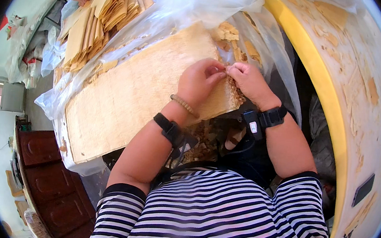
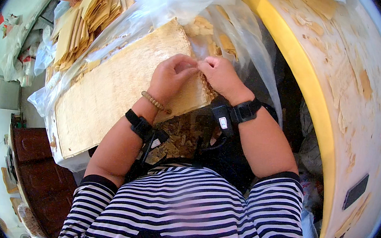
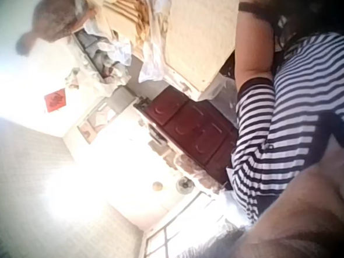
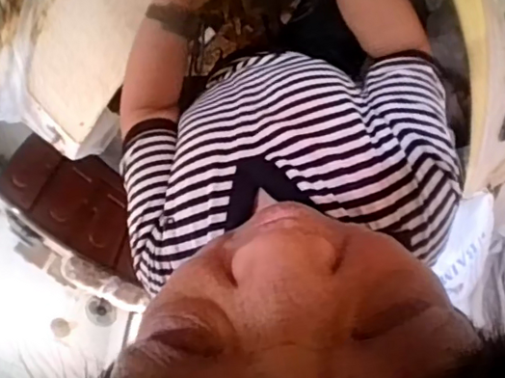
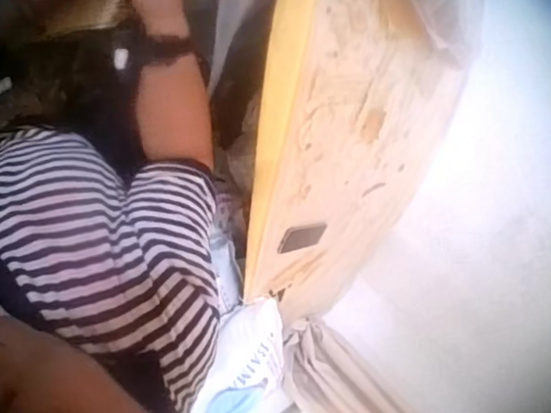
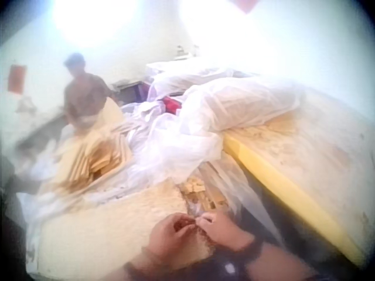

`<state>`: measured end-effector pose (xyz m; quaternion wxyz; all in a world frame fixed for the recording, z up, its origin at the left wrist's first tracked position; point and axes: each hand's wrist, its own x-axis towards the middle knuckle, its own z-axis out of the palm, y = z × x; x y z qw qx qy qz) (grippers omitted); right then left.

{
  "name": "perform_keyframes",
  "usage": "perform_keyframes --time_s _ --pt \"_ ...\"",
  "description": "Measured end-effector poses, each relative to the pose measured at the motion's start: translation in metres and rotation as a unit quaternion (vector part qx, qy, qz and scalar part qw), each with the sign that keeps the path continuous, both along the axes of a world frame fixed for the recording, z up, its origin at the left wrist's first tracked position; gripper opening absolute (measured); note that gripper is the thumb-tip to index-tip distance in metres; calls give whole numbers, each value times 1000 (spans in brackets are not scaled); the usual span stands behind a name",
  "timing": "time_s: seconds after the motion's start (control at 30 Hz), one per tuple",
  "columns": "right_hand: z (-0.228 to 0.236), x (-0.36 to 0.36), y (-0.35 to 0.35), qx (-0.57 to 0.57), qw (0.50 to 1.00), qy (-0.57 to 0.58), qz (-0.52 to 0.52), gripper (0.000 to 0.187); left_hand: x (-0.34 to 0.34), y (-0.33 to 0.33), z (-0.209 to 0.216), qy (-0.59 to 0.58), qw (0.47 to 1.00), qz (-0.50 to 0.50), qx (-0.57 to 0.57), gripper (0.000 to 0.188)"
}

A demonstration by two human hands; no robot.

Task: Peeling and organizing thin yellow paper sheets from a block on a workshop table.

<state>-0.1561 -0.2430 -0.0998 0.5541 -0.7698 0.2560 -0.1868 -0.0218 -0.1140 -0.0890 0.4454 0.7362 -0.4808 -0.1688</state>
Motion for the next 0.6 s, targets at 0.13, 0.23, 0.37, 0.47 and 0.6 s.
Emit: perform_keyframes --time_s 0.13,0.23,0.37,0.47,0.6 --pt "32 -15 -6 20 983 -139 -120 28 -7 1 2 -93 995 17 21 13" --pt "43 -33 -20 121 989 8 -84 20 -8 1 2 -89 996 7 20 14" --pt "15 -41 -19 98 994 51 -20 24 -6 1 -3 -48 999 7 0 13" --pt "22 -36 -7 5 984 175 35 29 -1 5 -6 -55 998 1 -7 13" --pt "17 -21 9 -247 961 117 46 52 -5 5 1 -57 998 -11 15 14"
